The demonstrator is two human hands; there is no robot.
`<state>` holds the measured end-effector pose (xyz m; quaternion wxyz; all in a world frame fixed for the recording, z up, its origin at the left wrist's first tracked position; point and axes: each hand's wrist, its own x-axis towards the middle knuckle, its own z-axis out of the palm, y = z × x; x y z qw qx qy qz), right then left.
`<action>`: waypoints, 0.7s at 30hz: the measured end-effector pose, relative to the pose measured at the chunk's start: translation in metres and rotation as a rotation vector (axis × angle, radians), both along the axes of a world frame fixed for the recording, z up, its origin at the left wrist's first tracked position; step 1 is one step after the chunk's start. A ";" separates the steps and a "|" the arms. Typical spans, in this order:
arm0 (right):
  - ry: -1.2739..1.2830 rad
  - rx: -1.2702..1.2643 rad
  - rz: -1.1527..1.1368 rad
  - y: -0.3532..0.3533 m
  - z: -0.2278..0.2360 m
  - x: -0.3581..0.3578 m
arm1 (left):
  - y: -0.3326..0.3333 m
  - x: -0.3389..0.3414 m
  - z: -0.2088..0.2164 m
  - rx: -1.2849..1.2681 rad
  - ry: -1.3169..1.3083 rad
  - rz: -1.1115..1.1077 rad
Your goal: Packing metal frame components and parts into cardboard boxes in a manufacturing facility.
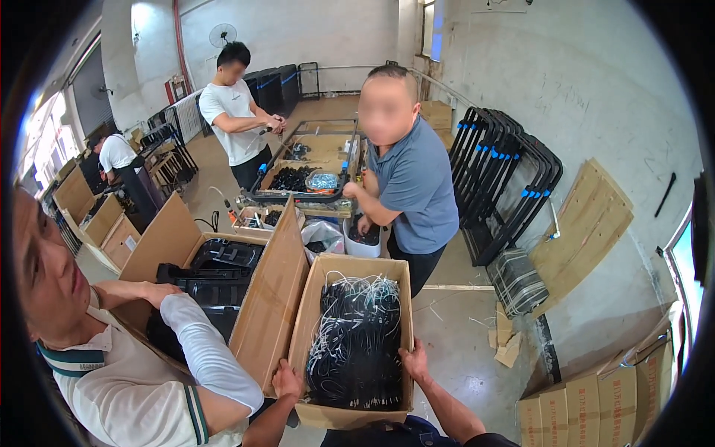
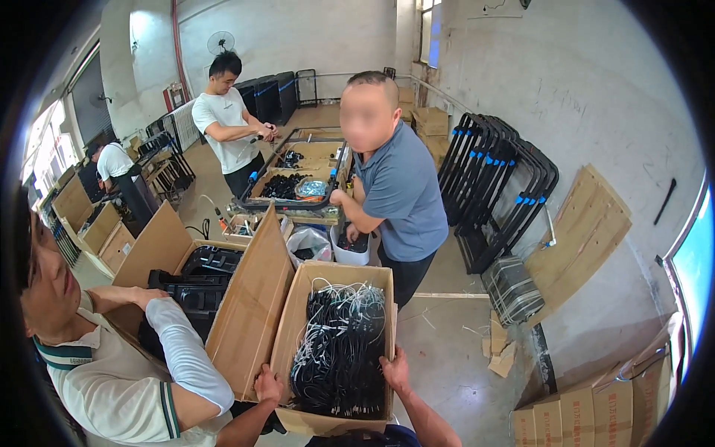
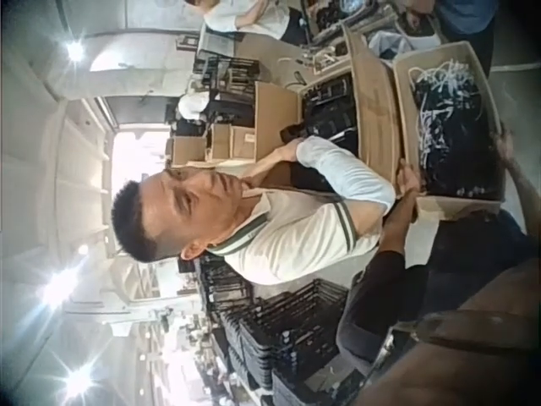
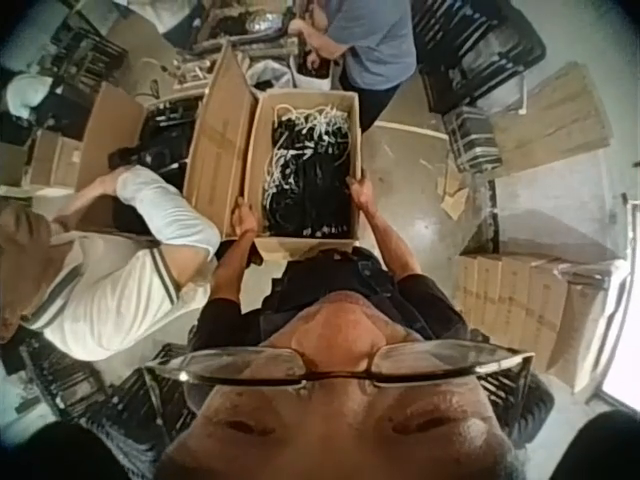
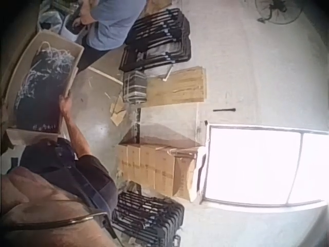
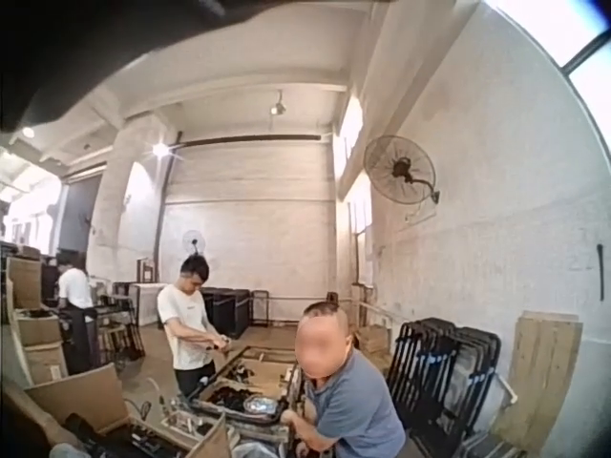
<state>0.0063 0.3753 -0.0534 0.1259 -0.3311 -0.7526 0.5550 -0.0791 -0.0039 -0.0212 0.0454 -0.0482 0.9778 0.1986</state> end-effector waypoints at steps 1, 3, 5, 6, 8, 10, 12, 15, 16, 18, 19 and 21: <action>0.017 0.018 -0.003 0.000 -0.001 -0.001 | 0.000 -0.001 0.000 0.003 0.001 -0.002; 0.033 0.037 -0.001 0.000 0.001 -0.003 | 0.001 -0.002 0.002 -0.003 0.008 0.002; -0.028 0.087 -0.009 -0.001 0.002 -0.003 | 0.002 -0.003 0.005 -0.002 -0.003 0.004; -0.029 0.088 -0.009 0.000 0.003 -0.003 | 0.002 -0.003 0.006 -0.002 -0.012 0.006; -0.037 0.019 0.027 0.001 0.004 -0.003 | 0.001 -0.002 0.005 -0.010 -0.011 0.002; -0.040 0.037 0.037 -0.001 0.006 -0.003 | -0.001 -0.001 0.003 -0.019 -0.010 0.001; -0.046 0.055 0.043 0.000 0.007 -0.002 | 0.000 -0.002 0.005 -0.014 -0.016 0.000; -0.048 0.020 0.046 0.003 0.005 -0.002 | 0.002 -0.001 0.009 -0.002 0.029 -0.013; -0.029 0.017 0.050 0.004 0.003 -0.003 | 0.003 -0.001 0.011 -0.002 0.029 -0.016; -0.009 0.015 0.053 0.005 0.001 -0.004 | 0.003 -0.003 0.014 0.008 -0.052 0.008; -0.018 0.015 0.050 0.005 0.000 -0.004 | 0.003 -0.003 0.009 0.010 -0.050 0.003; -0.024 0.020 0.037 0.008 -0.001 -0.004 | 0.006 -0.002 -0.001 0.000 0.075 -0.022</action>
